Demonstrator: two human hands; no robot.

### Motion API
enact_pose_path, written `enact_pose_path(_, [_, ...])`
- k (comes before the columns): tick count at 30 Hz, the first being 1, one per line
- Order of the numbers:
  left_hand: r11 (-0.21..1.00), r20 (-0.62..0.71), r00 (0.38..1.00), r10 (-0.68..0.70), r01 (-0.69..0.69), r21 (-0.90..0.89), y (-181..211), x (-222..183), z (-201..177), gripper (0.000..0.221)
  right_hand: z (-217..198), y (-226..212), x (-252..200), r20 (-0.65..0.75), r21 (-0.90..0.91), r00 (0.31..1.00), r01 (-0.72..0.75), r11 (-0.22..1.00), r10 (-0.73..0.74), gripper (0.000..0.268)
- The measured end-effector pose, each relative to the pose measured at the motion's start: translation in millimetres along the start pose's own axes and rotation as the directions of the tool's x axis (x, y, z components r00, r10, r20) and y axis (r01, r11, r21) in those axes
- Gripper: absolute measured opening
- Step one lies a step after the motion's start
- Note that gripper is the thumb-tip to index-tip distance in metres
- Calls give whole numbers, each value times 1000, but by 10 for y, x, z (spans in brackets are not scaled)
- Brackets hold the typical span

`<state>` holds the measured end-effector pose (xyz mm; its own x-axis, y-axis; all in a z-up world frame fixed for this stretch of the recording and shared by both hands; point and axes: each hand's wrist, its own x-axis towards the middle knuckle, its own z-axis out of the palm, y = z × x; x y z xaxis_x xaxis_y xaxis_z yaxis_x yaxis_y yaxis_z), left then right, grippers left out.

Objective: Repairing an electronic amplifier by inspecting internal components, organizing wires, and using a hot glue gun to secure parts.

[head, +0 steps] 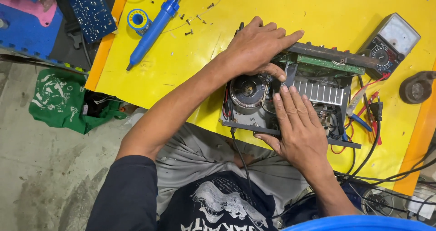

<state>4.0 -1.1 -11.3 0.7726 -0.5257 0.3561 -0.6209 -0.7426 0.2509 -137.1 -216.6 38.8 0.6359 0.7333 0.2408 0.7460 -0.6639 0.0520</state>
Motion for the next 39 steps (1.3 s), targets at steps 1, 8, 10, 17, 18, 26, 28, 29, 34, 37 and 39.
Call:
enact_pose_path(1, [1000, 2, 1000, -3, 3, 3, 9, 16, 6, 115, 17, 5, -13, -2, 3, 1000, 2, 1000, -2, 95])
enact_pose_path(8, [1000, 43, 999, -19, 20, -13, 11, 8, -26, 115, 80, 25, -31, -48, 21, 999, 14, 1000, -13, 93])
enact_pose_path(10, [1000, 28, 1000, -9, 9, 2, 28, -8, -30, 113, 84, 26, -32, -60, 32, 998, 24, 999, -22, 93])
enact_pose_path(17, [998, -50, 998, -50, 51, 27, 231, -225, -199, 101, 95, 24, -45, -70, 44, 998, 0, 999, 3, 93])
enact_pose_path(18, [999, -93, 995, -45, 46, 1, 278, -288, -282, 89, 104, 30, -46, -90, 22, 996, 13, 1000, -11, 93])
enact_pose_path(26, [865, -498, 761, -416, 500, 41, -707, -605, -546, 12, 122, 44, -62, -106, 41, 994, 7, 999, -2, 95])
enact_pose_path(28, [760, -473, 704, -529, 642, 106, -1172, -748, -515, 11, 112, 42, -52, -118, 56, 993, 16, 998, -10, 94])
enact_pose_path(29, [681, -440, 676, -591, 710, 178, -1396, -826, -466, 8, 97, 36, -42, -123, 70, 992, 10, 998, -1, 93])
enact_pose_path(34, [495, -289, 555, -780, 830, 256, -1873, -986, -327, 14, 79, 21, -25, -148, 88, 989, -16, 996, 29, 87])
enact_pose_path(37, [496, -285, 556, -781, 829, 258, -1992, -990, -243, 14, 89, 23, -27, -150, 92, 988, -18, 996, 32, 88])
enact_pose_path(39, [514, -306, 609, -732, 788, 340, -2069, -992, -206, 13, 97, 24, -35, -156, 79, 987, -22, 997, 34, 88])
